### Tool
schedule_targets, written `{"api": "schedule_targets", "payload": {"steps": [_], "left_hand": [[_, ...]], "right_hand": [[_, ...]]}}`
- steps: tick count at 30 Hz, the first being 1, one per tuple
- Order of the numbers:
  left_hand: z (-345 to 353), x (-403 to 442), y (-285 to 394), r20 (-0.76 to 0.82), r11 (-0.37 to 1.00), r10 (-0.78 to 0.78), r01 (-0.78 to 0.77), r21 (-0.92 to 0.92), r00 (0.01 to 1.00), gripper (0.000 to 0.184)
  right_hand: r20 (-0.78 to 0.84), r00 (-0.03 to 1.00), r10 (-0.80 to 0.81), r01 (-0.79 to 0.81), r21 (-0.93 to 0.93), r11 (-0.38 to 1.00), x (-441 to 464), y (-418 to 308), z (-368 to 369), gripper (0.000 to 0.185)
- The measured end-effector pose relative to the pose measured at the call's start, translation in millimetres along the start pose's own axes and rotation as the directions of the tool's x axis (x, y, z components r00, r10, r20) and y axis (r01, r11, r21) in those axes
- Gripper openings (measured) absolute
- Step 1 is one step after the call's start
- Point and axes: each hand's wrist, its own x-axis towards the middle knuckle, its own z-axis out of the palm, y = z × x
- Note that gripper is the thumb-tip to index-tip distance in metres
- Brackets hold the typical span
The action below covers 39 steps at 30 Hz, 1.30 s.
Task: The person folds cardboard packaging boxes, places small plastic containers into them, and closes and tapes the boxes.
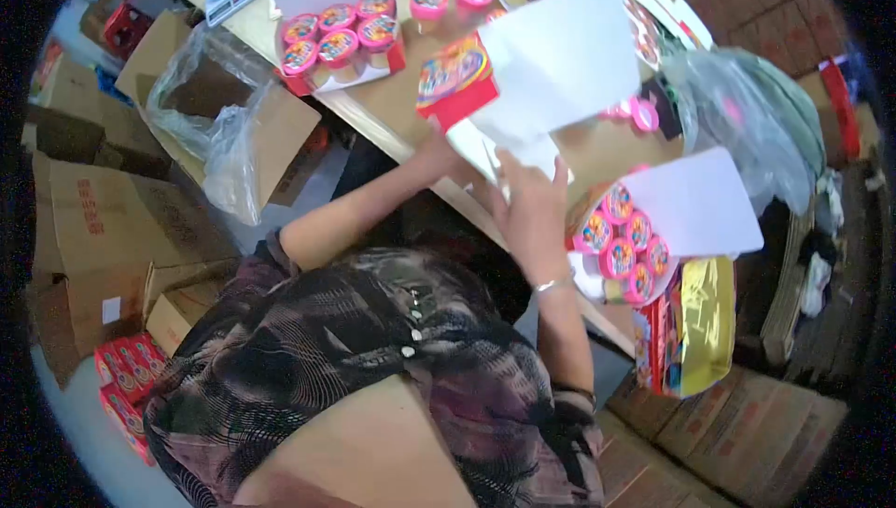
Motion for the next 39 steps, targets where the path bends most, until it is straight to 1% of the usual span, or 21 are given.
{"api": "schedule_targets", "payload": {"steps": [1,4,9,11,12,13,15,17,19,20,22,24,25,26,27,29,30,31,34,37,39], "left_hand": [[0.4,3.0,-9.1,0.034,0.946,-0.124,0.129,-0.298,0.992,0.077],[-8.5,8.0,1.6,0.103,0.923,-0.196,0.219,-0.316,0.975,0.080],[-9.4,10.9,-5.0,0.150,0.910,-0.251,0.286,-0.299,0.956,0.079],[-19.0,3.3,10.4,0.132,0.944,-0.131,0.165,-0.286,0.983,0.073],[-41.5,-1.5,21.8,0.361,0.938,-0.215,0.295,-0.182,0.907,0.061],[-62.6,-7.4,12.3,0.249,0.981,-0.191,0.193,0.018,0.949,0.056],[-99.5,-21.8,15.6,-0.021,0.978,-0.210,0.210,0.007,0.977,0.045],[-137.7,-34.3,26.0,-0.283,0.878,-0.368,0.230,-0.421,0.886,0.043],[-147.4,-47.4,41.0,-0.280,0.826,-0.367,0.172,-0.537,0.887,0.049],[-140.0,-49.0,52.9,-0.208,0.888,-0.327,0.224,-0.402,0.922,0.053],[-112.5,-49.2,54.9,-0.130,0.931,-0.299,0.260,-0.256,0.945,0.057],[-93.1,-42.7,35.8,-0.098,0.998,-0.070,0.069,-0.012,0.993,0.062],[-90.5,-34.7,32.9,-0.088,0.999,-0.051,0.051,-0.011,0.995,0.062],[-86.8,-27.5,30.6,-0.059,0.997,-0.061,0.058,-0.048,0.996,0.063],[-82.8,-21.3,28.6,-0.028,0.994,-0.072,0.069,-0.086,0.997,0.063],[-75.0,-9.9,25.2,0.029,0.982,-0.098,0.101,-0.158,0.995,0.065],[-70.0,-3.8,24.3,0.030,0.983,-0.089,0.092,-0.161,0.996,0.065],[-64.5,1.7,24.4,0.060,0.984,-0.118,0.125,-0.129,0.991,0.064],[-60.7,14.7,24.3,0.115,0.974,-0.224,0.227,-0.008,0.968,0.063],[-73.0,43.6,27.8,-0.079,0.982,-0.156,0.163,0.099,0.985,0.062],[-101.5,89.4,50.7,-0.110,0.842,0.340,-0.250,0.478,0.934,0.063]], "right_hand": [[0.015,0.999,0.047,-0.049,0.115,0.992,3.0,12.0,-0.4,0.031],[0.185,0.976,0.119,-0.127,0.037,0.991,18.4,27.8,-15.5,0.025],[0.107,0.993,0.045,-0.037,-0.070,0.997,26.5,20.6,-8.1,0.021],[0.166,0.986,0.012,0.030,-0.243,0.969,23.8,6.8,2.4,0.023],[0.162,0.987,0.019,0.022,-0.245,0.969,18.8,-2.3,8.9,0.023],[0.128,0.991,-0.033,0.072,-0.309,0.948,10.2,-12.5,16.7,0.027],[0.099,0.992,-0.080,0.111,-0.366,0.924,-1.0,-25.3,37.0,0.031],[0.262,0.965,-0.023,0.160,-0.515,0.842,-7.7,-37.3,65.5,0.033],[0.420,0.906,0.050,0.251,-0.630,0.735,-12.6,-44.4,81.7,0.034],[0.420,0.906,0.051,0.247,-0.624,0.741,-13.6,-46.1,83.6,0.034],[0.418,0.906,0.064,0.203,-0.562,0.802,-15.1,-46.4,84.3,0.034],[0.398,0.914,0.081,0.148,-0.510,0.847,-9.2,-42.4,81.0,0.034],[0.461,0.886,-0.057,0.142,-0.152,0.978,-4.0,-38.6,57.7,0.034],[0.466,0.859,-0.211,0.115,0.226,0.967,1.7,-32.4,20.4,0.033],[0.271,0.913,-0.304,0.123,0.528,0.840,8.7,-23.1,-11.0,0.028],[0.176,0.984,0.002,-0.139,0.769,0.624,14.8,19.8,-66.5,0.022],[0.116,0.935,0.336,-0.349,0.476,0.807,24.5,34.0,-88.7,0.019],[-0.069,0.853,0.517,-0.480,0.283,0.830,43.9,57.1,-92.9,0.020],[-0.295,0.896,0.332,-0.416,-0.297,0.859,82.2,161.9,-32.4,0.031],[0.078,0.862,0.501,-0.467,-0.262,0.844,106.0,231.7,31.2,0.036],[0.174,0.810,0.560,-0.526,-0.207,0.825,103.8,249.9,42.9,0.041]]}}
